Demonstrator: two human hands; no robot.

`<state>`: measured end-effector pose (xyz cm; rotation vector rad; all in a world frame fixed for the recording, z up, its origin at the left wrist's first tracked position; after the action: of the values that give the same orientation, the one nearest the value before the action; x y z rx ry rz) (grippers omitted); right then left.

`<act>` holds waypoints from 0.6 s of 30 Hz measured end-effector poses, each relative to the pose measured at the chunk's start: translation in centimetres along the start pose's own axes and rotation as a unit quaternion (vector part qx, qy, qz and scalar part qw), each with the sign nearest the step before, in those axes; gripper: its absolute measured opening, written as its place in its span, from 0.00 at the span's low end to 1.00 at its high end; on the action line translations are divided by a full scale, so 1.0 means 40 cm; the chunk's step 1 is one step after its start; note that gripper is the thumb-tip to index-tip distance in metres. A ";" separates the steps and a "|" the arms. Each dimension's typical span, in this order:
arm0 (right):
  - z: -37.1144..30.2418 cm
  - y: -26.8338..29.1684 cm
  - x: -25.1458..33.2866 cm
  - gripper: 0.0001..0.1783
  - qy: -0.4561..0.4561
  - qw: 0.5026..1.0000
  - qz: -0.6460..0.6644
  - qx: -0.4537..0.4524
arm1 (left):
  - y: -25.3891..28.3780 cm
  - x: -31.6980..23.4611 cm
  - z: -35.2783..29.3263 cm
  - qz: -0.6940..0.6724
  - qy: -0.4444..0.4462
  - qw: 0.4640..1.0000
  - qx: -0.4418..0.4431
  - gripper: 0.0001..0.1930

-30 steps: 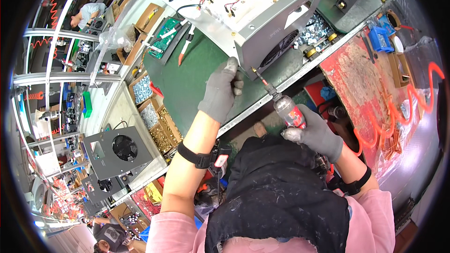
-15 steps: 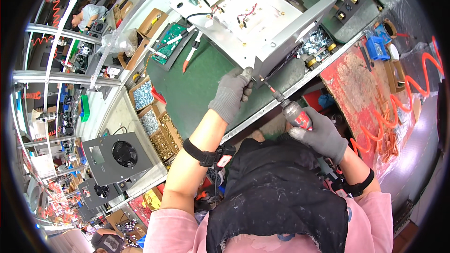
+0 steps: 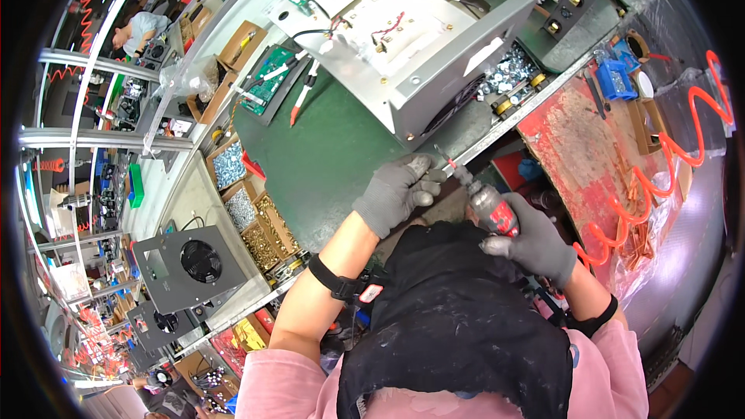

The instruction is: The recorder is assembling and securing components within a power electronics inverter chassis using an electric screwdriver on an assembly line.

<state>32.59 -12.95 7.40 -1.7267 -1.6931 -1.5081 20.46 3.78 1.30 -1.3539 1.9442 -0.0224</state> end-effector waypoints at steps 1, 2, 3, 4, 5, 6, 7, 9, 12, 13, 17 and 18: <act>-0.010 0.013 -0.009 0.37 -0.002 1.000 0.002 -0.003 | -0.014 0.008 0.008 0.007 0.007 1.000 0.008 0.15; -0.019 0.022 -0.022 0.37 -0.019 1.000 -0.005 0.012 | -0.027 0.013 0.017 0.010 0.009 1.000 0.010 0.15; -0.028 0.030 -0.037 0.37 -0.036 0.999 -0.011 0.028 | -0.037 0.015 0.027 0.033 0.000 0.999 0.000 0.14; -0.034 0.035 -0.054 0.36 -0.059 0.998 -0.012 0.032 | -0.052 0.016 0.039 0.056 -0.008 0.998 -0.007 0.14; -0.036 0.046 -0.064 0.36 -0.062 0.998 -0.009 0.027 | -0.071 0.018 0.048 0.061 -0.006 0.998 -0.004 0.14; -0.039 0.053 -0.076 0.35 -0.072 0.997 0.003 0.038 | -0.087 0.016 0.055 0.073 -0.010 0.997 -0.014 0.13; -0.043 0.059 -0.086 0.35 -0.083 0.995 0.016 0.049 | -0.101 0.016 0.062 0.085 -0.013 0.996 -0.025 0.12; -0.045 0.086 -0.095 0.35 -0.075 0.996 0.023 0.039 | -0.138 0.017 0.075 0.097 -0.002 0.995 -0.013 0.12; -0.043 0.118 -0.125 0.35 -0.067 0.997 0.012 0.032 | -0.186 0.023 0.097 0.098 -0.001 0.995 -0.036 0.12; -0.041 0.130 -0.136 0.36 -0.072 0.997 0.014 0.028 | -0.198 0.021 0.105 0.091 -0.008 0.994 -0.065 0.12; -0.032 0.182 -0.153 0.37 -0.090 0.995 0.029 0.017 | -0.253 0.015 0.110 0.065 0.009 0.993 -0.101 0.12; -0.029 0.190 -0.156 0.37 -0.092 0.995 0.029 0.016 | -0.252 0.019 0.119 0.111 0.001 0.991 -0.081 0.14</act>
<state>40.07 -19.32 6.25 -1.9320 -1.7267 -1.3250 31.17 0.57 1.60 -1.2298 2.1246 0.2461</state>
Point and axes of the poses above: each hand's wrist, its own z-axis towards the middle knuckle, its own y-axis out of the back of the hand, x = y × z, the point moved 6 cm from there along z, towards the middle knuckle, and after that the axes turned 12 degrees about -x, right-handed, at the moved point
